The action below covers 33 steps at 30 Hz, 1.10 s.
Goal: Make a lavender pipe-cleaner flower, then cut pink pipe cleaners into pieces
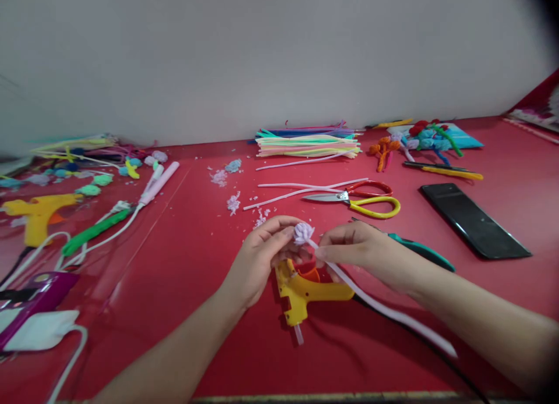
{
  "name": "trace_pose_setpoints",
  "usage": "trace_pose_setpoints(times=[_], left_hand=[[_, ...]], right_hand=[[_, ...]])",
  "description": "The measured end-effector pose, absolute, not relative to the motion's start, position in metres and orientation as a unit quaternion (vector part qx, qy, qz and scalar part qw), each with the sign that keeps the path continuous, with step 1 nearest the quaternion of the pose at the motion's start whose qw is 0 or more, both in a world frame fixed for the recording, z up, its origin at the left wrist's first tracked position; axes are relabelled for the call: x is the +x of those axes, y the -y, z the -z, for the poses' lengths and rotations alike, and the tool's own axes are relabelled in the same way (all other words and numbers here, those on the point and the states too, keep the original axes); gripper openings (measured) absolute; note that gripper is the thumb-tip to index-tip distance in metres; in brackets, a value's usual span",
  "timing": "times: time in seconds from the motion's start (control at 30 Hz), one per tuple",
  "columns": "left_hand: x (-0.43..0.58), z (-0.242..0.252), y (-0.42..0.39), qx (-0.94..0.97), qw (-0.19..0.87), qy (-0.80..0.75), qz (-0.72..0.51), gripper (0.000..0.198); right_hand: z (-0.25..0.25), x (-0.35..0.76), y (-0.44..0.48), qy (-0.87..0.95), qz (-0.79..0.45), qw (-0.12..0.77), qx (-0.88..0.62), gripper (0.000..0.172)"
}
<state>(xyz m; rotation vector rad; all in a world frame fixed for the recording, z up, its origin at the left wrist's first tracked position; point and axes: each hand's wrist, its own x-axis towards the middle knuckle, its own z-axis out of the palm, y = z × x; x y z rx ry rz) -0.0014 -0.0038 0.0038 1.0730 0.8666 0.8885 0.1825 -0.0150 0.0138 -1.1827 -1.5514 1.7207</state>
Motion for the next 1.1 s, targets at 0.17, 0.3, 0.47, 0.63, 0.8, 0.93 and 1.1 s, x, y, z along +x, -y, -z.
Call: trace_pose_setpoints(times=[0.17, 0.3, 0.47, 0.63, 0.8, 0.93, 1.1], left_hand=[[0.000, -0.009, 0.009, 0.643, 0.450, -0.455, -0.421, 0.019], [0.003, -0.003, 0.013, 0.697, 0.380, -0.462, -0.396, 0.022], [0.007, 0.003, 0.013, 0.715, 0.327, -0.475, -0.394, 0.020], [0.006, 0.001, 0.012, 0.699, 0.326, -0.492, -0.402, 0.021], [0.005, -0.003, 0.009, 0.630, 0.393, -0.505, -0.441, 0.024], [0.004, -0.004, 0.007, 0.566, 0.487, -0.487, -0.453, 0.023], [0.006, 0.001, 0.005, 0.479, 0.588, -0.451, -0.471, 0.018]], right_hand=[[-0.012, 0.180, 0.017, 0.558, -0.595, 0.274, -0.509, 0.019], [-0.016, 0.174, 0.021, 0.570, -0.584, 0.260, -0.517, 0.019], [-0.021, 0.165, 0.028, 0.549, -0.616, 0.252, -0.505, 0.021], [-0.021, 0.165, 0.031, 0.555, -0.629, 0.269, -0.473, 0.024], [-0.021, 0.167, 0.032, 0.571, -0.628, 0.278, -0.450, 0.028], [-0.019, 0.172, 0.026, 0.605, -0.558, 0.310, -0.476, 0.031], [-0.013, 0.177, 0.017, 0.651, -0.394, 0.390, -0.519, 0.011]])
